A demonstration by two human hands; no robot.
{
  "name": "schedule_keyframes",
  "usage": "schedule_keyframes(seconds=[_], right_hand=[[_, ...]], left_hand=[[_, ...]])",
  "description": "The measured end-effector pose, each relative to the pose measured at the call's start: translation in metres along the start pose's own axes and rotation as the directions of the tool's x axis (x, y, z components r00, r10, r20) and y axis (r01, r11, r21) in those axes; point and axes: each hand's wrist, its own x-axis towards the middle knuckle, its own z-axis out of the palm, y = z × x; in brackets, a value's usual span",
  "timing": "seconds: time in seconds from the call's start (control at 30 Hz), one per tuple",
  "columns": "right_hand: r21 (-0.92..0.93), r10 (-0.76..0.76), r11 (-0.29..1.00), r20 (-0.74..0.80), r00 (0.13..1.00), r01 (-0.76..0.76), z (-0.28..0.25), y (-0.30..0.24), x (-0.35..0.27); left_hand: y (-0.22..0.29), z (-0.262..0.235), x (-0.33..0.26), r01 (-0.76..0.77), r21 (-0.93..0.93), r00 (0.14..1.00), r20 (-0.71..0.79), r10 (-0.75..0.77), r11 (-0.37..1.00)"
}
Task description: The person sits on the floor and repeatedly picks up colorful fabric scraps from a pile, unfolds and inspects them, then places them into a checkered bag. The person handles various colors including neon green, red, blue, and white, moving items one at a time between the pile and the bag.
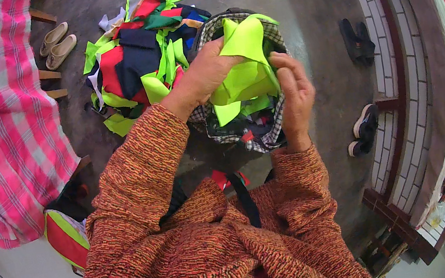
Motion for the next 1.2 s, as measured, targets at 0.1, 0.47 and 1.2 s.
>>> schedule_keyframes(seconds=[0.1, 0.47, 1.2], right_hand=[[-0.035, 0.030, 0.999, 0.082, 0.996, -0.027, 0.013, 0.003, -0.004], [0.024, -0.065, 0.998, 0.240, 0.969, 0.060, 0.016, -0.008, 0.006], [0.810, 0.184, 0.582, -0.042, 0.982, -0.075, 0.002, -0.001, 0.009]], left_hand=[[0.000, 0.009, -0.004, -0.148, 0.238, 0.989, 0.010, 0.149, 0.960], [-0.008, 0.013, -0.006, -0.266, 0.527, 0.959, 0.060, 0.276, 0.808], [0.007, 0.012, -0.010, 0.309, -0.534, 0.950, 0.215, -0.228, 0.787]])
